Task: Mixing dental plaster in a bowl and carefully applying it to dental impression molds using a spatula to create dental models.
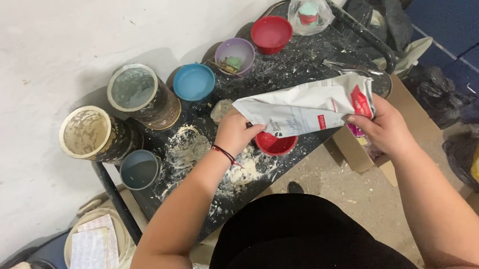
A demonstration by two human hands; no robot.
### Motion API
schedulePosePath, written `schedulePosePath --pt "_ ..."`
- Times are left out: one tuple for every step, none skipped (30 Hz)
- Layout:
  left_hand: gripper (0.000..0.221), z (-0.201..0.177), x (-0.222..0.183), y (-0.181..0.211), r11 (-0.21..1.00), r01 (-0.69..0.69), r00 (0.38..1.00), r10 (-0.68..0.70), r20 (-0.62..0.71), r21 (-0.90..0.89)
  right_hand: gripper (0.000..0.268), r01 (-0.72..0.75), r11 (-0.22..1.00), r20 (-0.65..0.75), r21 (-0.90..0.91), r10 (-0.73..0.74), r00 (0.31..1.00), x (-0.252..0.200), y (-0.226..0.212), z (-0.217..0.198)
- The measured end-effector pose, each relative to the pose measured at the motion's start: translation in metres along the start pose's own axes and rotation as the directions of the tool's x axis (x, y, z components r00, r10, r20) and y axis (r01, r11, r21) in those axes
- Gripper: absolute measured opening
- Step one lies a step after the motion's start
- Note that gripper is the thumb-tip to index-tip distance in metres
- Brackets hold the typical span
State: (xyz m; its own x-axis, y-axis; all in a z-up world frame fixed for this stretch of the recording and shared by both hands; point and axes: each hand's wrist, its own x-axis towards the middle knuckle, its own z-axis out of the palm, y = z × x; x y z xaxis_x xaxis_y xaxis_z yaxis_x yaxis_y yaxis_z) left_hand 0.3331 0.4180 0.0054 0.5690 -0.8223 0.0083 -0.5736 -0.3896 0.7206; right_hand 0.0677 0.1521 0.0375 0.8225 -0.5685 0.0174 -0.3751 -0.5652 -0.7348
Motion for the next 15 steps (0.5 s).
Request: schedulePosePath --pt "0.028 -0.001 -0.003 0.001 1.0 0.001 1.0 -0.001 0.001 0.0 0.024 -0.001 1.0 0.001 0.0 0.001 1.0 0.0 -0.001 0.001" --pt "0.032 -0.002 -0.005 0.001 0.999 -0.027 1.0 0.027 0.001 0.026 0.032 0.067 0.998 -0.049 0.021 -0.066 0.997 0.001 -0.002 0.003" --pt "0.038 -0.003 -0.007 0.002 0.997 -0.055 0.998 0.055 0.002 0.052 0.04 0.136 0.99 -0.1 0.038 -0.132 0.986 0.001 -0.003 0.004" --pt "0.038 -0.002 -0.007 0.0 0.997 -0.054 0.999 0.054 0.004 0.05 0.04 0.135 0.99 -0.099 0.037 -0.13 0.987 0.002 -0.007 0.002" --pt "0.039 -0.001 -0.008 -0.001 0.996 -0.055 0.998 0.055 -0.001 0.066 0.039 0.157 0.987 -0.099 0.021 -0.154 0.983 0.003 -0.012 0.001" --pt "0.04 0.0 -0.008 -0.003 0.995 -0.056 0.998 0.057 -0.01 0.083 0.039 0.183 0.983 -0.1 0.004 -0.182 0.978 0.005 -0.016 -0.001" --pt "0.04 -0.004 -0.009 0.002 0.995 -0.057 0.998 0.058 -0.012 0.082 0.039 0.185 0.983 -0.1 0.002 -0.184 0.978 0.006 -0.021 -0.004" --pt "0.039 -0.008 -0.01 0.006 0.998 -0.051 0.998 0.052 -0.023 0.044 0.04 0.202 0.979 -0.085 -0.01 -0.202 0.976 0.006 -0.026 -0.006" --pt "0.037 -0.012 -0.012 0.011 0.999 -0.046 0.998 0.046 -0.034 0.007 0.042 0.219 0.975 -0.07 -0.021 -0.22 0.973 0.007 -0.03 -0.008" --pt "0.037 -0.011 -0.013 0.011 0.999 -0.046 0.998 0.046 -0.037 0.005 0.042 0.222 0.975 -0.069 -0.023 -0.223 0.972 0.009 -0.033 -0.008" --pt "0.037 -0.009 -0.014 0.01 1.0 -0.024 0.999 0.024 -0.037 0.015 0.047 0.224 0.973 -0.061 -0.058 -0.228 0.972 0.011 -0.035 -0.009" --pt "0.037 -0.007 -0.016 0.009 1.0 -0.001 0.999 0.002 -0.032 0.026 0.052 0.222 0.971 -0.053 -0.09 -0.227 0.972 0.011 -0.037 -0.007" --pt "0.037 -0.002 -0.018 0.004 1.0 0.0 1.0 0.001 -0.031 0.026 0.052 0.22 0.971 -0.052 -0.09 -0.226 0.973 0.011 -0.041 -0.008" --pt "0.041 0.002 -0.018 0.0 0.999 0.032 0.999 -0.033 -0.03 -0.018 0.055 0.235 0.967 -0.033 -0.098 -0.24 0.97 0.013 -0.047 -0.01" --pt "0.044 0.006 -0.018 -0.004 0.996 0.065 0.997 -0.067 -0.028 -0.062 0.058 0.25 0.962 -0.013 -0.106 -0.253 0.967 0.015 -0.052 -0.013"
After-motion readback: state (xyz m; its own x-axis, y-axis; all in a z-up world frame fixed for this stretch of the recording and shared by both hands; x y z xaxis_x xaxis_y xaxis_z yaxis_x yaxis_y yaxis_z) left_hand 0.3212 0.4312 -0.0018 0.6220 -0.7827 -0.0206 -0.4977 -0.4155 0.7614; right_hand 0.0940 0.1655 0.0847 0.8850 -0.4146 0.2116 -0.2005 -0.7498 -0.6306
